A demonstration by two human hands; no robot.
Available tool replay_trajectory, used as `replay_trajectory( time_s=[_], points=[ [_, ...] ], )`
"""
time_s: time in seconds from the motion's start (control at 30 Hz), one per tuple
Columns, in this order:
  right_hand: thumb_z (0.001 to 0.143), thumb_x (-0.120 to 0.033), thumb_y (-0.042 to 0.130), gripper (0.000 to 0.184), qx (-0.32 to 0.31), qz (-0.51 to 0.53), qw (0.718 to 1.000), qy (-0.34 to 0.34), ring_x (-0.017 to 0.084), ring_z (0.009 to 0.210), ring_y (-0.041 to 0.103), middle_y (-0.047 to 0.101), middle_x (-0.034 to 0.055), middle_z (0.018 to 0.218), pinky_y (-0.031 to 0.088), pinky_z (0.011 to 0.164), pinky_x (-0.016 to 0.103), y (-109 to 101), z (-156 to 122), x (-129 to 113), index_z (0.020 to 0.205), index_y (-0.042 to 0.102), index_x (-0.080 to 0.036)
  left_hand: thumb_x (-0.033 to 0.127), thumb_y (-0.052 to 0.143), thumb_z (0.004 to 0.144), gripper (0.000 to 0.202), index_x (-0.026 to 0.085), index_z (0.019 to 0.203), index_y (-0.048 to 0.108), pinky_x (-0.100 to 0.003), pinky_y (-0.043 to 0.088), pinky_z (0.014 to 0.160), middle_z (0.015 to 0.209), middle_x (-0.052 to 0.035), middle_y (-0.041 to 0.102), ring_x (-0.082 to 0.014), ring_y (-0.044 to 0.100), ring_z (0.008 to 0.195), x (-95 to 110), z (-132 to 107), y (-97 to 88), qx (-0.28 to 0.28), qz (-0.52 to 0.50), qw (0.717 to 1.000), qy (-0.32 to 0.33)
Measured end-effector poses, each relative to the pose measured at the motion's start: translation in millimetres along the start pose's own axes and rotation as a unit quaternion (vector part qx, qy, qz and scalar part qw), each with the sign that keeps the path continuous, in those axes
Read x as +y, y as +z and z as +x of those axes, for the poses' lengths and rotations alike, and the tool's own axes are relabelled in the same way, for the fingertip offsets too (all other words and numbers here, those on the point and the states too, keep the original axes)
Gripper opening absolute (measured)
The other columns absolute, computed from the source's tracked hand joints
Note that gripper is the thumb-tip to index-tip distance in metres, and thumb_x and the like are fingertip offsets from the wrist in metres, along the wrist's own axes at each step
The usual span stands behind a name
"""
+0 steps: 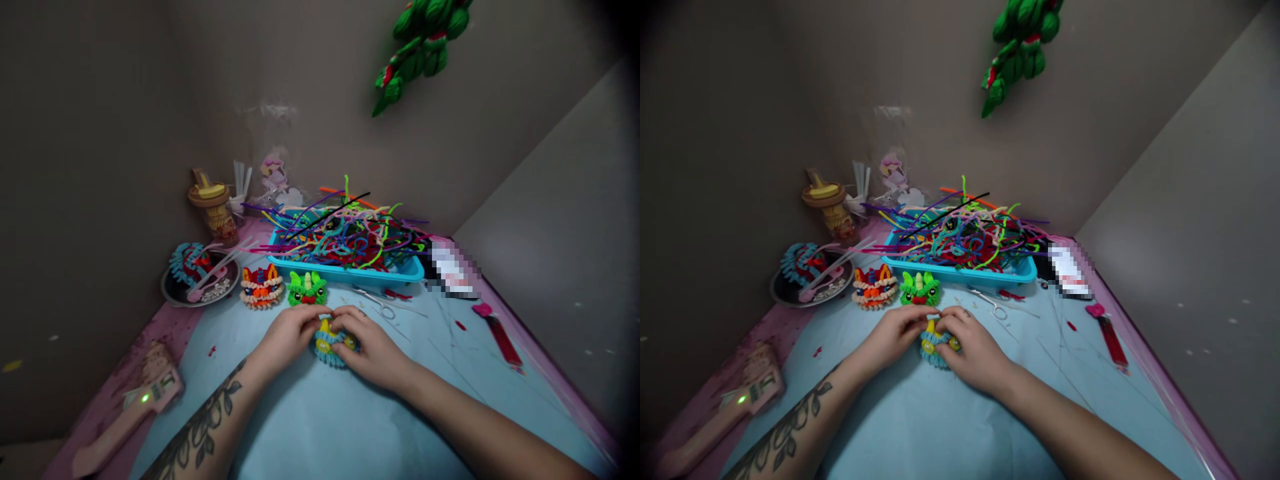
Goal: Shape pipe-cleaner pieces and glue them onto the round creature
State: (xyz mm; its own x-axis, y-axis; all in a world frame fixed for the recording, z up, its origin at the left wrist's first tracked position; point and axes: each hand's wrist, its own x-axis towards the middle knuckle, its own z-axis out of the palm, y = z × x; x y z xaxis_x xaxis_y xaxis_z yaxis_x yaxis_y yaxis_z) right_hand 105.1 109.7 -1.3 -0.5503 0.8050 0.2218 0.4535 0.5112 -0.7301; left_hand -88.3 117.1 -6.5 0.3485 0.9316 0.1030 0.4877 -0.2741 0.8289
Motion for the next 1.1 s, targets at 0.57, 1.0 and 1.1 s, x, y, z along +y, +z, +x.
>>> replay_trajectory(
  time_s=[0.57, 1.0, 1.1],
  points=[
    [0.074, -0.008, 0.057, 0.024, -0.002, -0.003, 1.0, 0.005, 0.021, 0.104, 0.051, 0.054, 0.0074, 0.107, 0.042, 0.091, 0.038, 0, -1, 1, 0.094, 0.056, -0.021, 0.016, 0.051, 0.081, 0.018, 0.017, 0.07, 0.065, -0.027, 0.045, 0.076, 0.087, -0.0044, 0.053, -0.0159, 0.054, 0.085, 6, 3, 1.2, 0.063, 0.028, 0.998, -0.003],
    [0.073, -0.008, 0.057, 0.024, 0.0, 0.001, 1.0, 0.008, 0.021, 0.104, 0.051, 0.054, 0.0077, 0.106, 0.041, 0.091, 0.038, 0, 0, 0, 0.093, 0.056, -0.021, 0.016, 0.049, 0.079, 0.02, 0.017, 0.066, 0.063, -0.027, 0.043, 0.068, 0.081, -0.0036, 0.054, -0.016, 0.054, 0.077, 17, 0, 5.2, 0.054, 0.122, 0.989, -0.061],
    [0.072, -0.007, 0.056, 0.023, 0.001, 0.002, 1.0, 0.009, 0.021, 0.104, 0.052, 0.054, 0.0078, 0.106, 0.041, 0.09, 0.037, 1, 0, 0, 0.092, 0.056, -0.02, 0.016, 0.049, 0.079, 0.02, 0.017, 0.066, 0.063, -0.026, 0.043, 0.069, 0.082, -0.0034, 0.055, -0.0157, 0.054, 0.078, 16, 0, 7.4, 0.061, 0.125, 0.988, -0.064]
  ],
)
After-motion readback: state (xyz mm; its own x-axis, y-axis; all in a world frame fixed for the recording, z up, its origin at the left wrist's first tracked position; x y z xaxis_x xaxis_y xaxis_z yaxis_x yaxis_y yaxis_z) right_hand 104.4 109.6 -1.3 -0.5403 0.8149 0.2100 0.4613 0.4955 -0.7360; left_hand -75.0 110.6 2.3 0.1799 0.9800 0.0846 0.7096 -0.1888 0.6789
